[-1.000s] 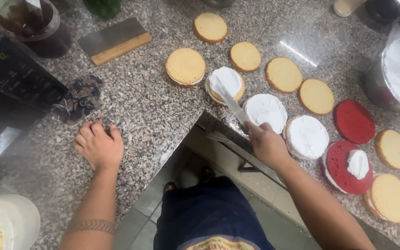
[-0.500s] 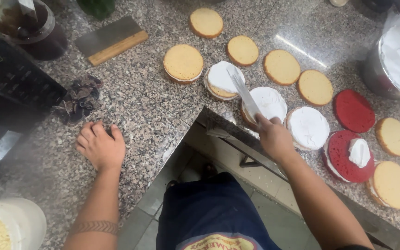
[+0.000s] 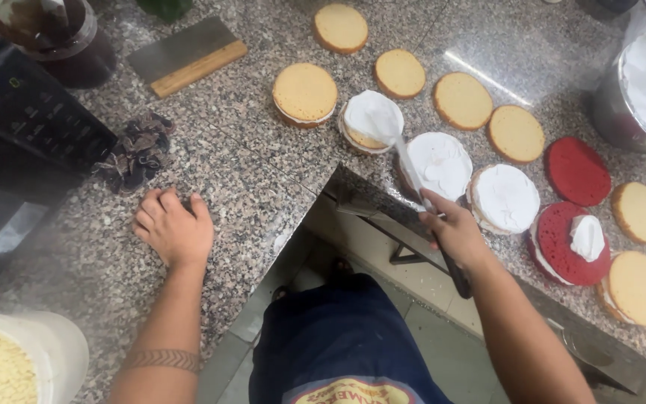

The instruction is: The recorder is applying frosting or cream onto small cake layers on a bakery counter.

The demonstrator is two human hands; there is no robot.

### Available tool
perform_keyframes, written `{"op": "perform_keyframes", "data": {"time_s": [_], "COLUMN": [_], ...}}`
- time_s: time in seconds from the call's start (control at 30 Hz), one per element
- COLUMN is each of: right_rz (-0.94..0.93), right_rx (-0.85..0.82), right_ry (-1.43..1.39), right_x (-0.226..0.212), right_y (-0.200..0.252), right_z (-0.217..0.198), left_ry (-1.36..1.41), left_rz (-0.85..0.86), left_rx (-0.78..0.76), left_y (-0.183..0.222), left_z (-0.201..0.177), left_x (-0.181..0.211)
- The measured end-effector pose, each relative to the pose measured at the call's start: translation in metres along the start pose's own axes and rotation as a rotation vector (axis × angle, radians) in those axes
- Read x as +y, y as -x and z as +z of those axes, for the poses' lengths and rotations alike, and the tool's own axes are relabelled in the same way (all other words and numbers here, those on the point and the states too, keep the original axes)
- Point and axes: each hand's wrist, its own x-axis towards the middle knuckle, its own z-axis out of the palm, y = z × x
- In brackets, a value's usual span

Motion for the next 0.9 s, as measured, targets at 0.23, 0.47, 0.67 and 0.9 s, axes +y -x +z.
{"op": "perform_keyframes", "data": {"time_s": [0.23, 0.47, 0.67, 0.9], "right_rz": [-0.361, -0.482, -0.461, -0.11], "right_rx": [0.179, 0.392, 0.412, -0.028], "right_ry": [0.411, 0.887, 0.894, -0.079], "right_x": [-0.004, -0.029, -0.014, -0.014], "right_y": [0.005, 0.01, -0.029, -0.019], "right_z": [0.034, 0.048, 0.026, 0.029], "left_ry": [-0.015, 0.01, 0.04, 0.069], "left_rz": [0.01, -0.002, -0.001, 0.01], "left_rx": [-0.019, -0.022, -0.012, 0.004], "left_y": [0.0, 0.001, 0.0, 0.003], "left_z": [0.001, 0.001, 0.0, 0.002], "left_x": [-0.001, -0.002, -0.004, -0.006]}}
